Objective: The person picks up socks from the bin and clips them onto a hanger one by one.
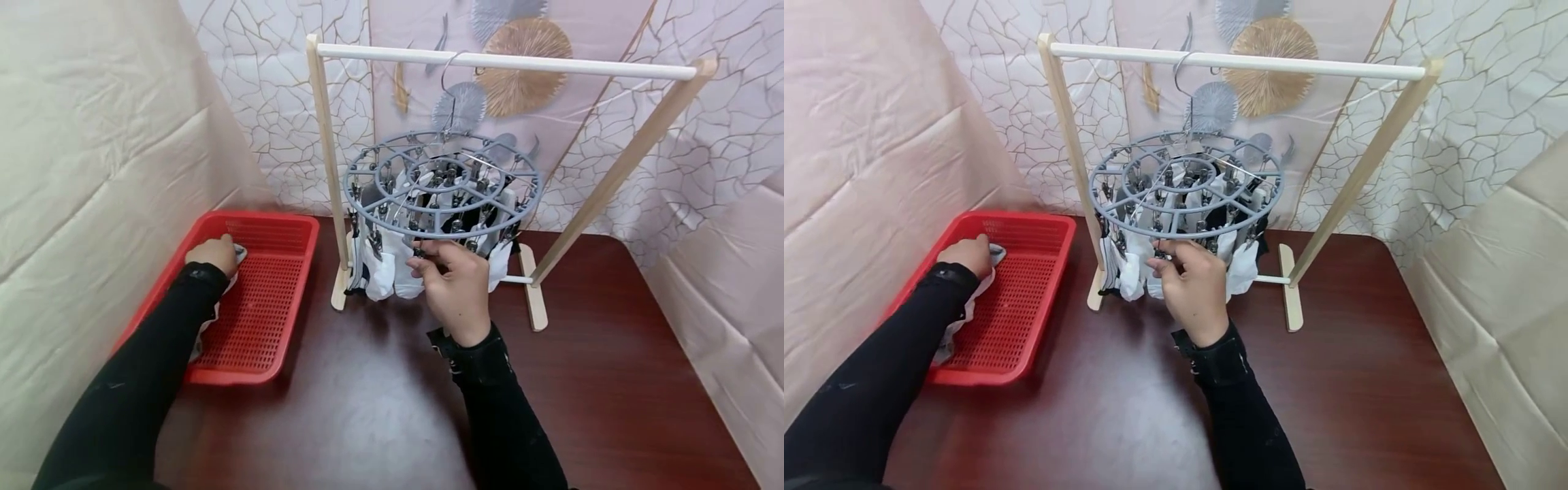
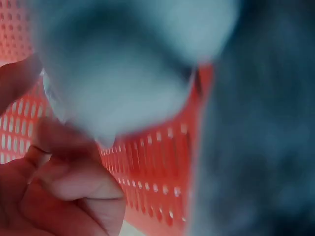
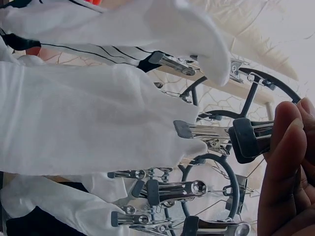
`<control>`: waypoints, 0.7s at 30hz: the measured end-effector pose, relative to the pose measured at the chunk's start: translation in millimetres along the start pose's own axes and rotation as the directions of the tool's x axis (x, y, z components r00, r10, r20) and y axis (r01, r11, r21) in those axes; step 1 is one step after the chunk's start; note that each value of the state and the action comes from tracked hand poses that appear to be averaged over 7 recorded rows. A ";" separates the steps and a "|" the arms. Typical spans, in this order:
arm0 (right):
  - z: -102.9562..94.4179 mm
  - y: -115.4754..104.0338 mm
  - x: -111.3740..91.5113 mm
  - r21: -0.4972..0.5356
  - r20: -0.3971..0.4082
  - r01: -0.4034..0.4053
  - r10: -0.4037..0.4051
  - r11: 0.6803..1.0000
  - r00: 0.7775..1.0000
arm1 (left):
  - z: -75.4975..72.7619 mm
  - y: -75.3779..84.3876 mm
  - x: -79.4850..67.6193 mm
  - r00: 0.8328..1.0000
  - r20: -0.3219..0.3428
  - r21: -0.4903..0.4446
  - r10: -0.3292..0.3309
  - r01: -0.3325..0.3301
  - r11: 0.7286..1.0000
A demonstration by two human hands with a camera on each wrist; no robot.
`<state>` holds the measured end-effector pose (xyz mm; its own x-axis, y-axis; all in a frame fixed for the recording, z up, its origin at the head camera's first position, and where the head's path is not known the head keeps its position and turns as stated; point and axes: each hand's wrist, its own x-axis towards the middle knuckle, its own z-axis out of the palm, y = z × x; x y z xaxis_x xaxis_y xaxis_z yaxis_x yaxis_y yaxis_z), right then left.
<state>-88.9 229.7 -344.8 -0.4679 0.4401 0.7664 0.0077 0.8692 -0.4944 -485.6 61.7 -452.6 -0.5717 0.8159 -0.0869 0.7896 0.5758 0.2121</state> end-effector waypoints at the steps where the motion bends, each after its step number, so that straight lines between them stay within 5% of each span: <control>1: -0.7 0.1 -0.9 0.000 -0.002 -0.001 0.001 1.000 1.000 | 0.6 0.9 -0.2 1.000 -0.007 0.000 0.010 -0.010 1.000; 9: -3.2 -1.4 -0.8 0.033 -0.008 -0.007 0.008 0.999 1.000 | -7.2 -2.8 -2.9 1.000 0.006 -0.016 0.015 -0.015 1.000; 14: -0.6 -1.5 0.8 0.010 -0.015 -0.015 0.015 1.000 1.000 | -34.8 4.5 -14.3 0.992 -0.127 -0.067 0.029 -0.038 0.997; 17: -0.2 -1.9 0.8 0.001 -0.014 -0.021 0.021 1.000 1.000 | -60.4 19.3 -31.3 0.964 -0.243 -0.139 0.107 -0.144 0.980; 21: -2.3 -2.3 -0.9 0.009 -0.008 -0.038 0.038 0.999 0.999 | -90.2 51.0 -56.7 0.885 -0.408 -0.166 0.222 -0.311 0.936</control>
<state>-86.5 227.8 -343.3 -0.4600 0.4750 0.7502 0.0174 0.8496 -0.5272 -433.1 40.1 -349.1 -0.4219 0.8288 0.3676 0.8798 0.2764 0.3867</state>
